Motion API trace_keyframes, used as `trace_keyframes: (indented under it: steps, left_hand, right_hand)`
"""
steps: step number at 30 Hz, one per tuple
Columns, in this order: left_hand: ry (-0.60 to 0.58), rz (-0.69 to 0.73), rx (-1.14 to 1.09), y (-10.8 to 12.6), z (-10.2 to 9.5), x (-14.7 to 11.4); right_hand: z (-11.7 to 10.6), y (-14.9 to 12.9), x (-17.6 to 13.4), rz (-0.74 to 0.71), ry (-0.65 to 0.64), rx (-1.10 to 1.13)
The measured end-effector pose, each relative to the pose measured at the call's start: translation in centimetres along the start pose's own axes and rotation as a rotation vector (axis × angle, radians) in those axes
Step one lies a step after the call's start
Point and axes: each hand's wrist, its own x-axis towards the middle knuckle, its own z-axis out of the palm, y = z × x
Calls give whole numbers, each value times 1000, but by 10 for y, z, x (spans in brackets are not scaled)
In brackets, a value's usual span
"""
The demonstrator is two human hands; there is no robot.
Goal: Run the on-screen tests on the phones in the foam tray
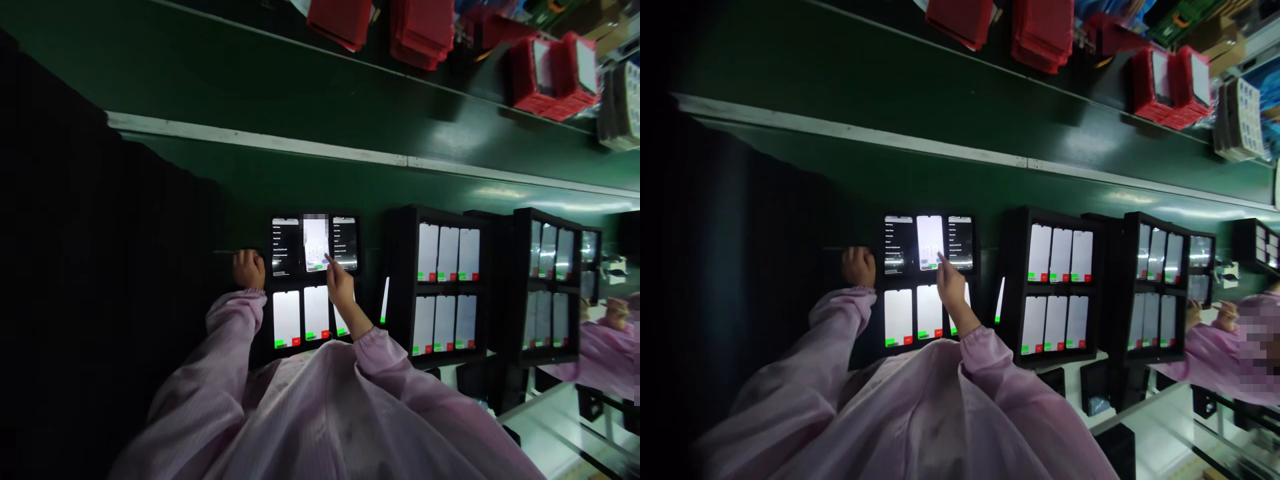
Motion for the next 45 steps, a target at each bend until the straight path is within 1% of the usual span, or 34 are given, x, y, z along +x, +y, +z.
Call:
trace_keyframes:
  steps: [3,6,9,12,15,17,20,24,27,31,35,39,42,45]
  left_hand:
    - [-5,1,-9,-1,0,0]
    - [-23,-11,-17,-1,-1,1]
    - [-45,-30,-31,-2,-1,1]
    - [-54,-41,-35,-2,0,1]
    - [-56,-39,-25,-3,0,1]
    - [-61,-33,-20,-4,0,1]
    - [-64,-24,-9,-4,-1,1]
    - [-55,-9,1,-3,-2,0]
    - [-34,-3,-8,-2,-2,0]
    - [-32,-9,-22,-1,-1,0]
    - [-31,-11,-27,-1,0,-1]
    - [2,12,-15,1,-1,-2]
    - [4,24,-7,2,-1,-3]
    - [-10,14,-12,1,-1,-3]
  right_hand:
    - [-16,13,16,39,96,36]
    - [-27,20,36,33,136,40]
    - [-28,22,53,30,147,19]
    - [-26,22,64,45,142,-1]
    - [-26,18,66,70,135,-1]
    - [-25,14,64,56,129,12]
    - [-22,4,58,-3,84,9]
    - [-11,-10,57,-69,0,-19]
    - [-5,-17,62,-61,-26,-42]
    - [-2,-26,67,-37,-47,-77]
    - [6,-46,64,-118,-110,-77]
    - [17,-67,64,-169,-191,-96]
    - [22,-74,66,-179,-198,-99]
    - [21,-76,66,-168,-203,-116]
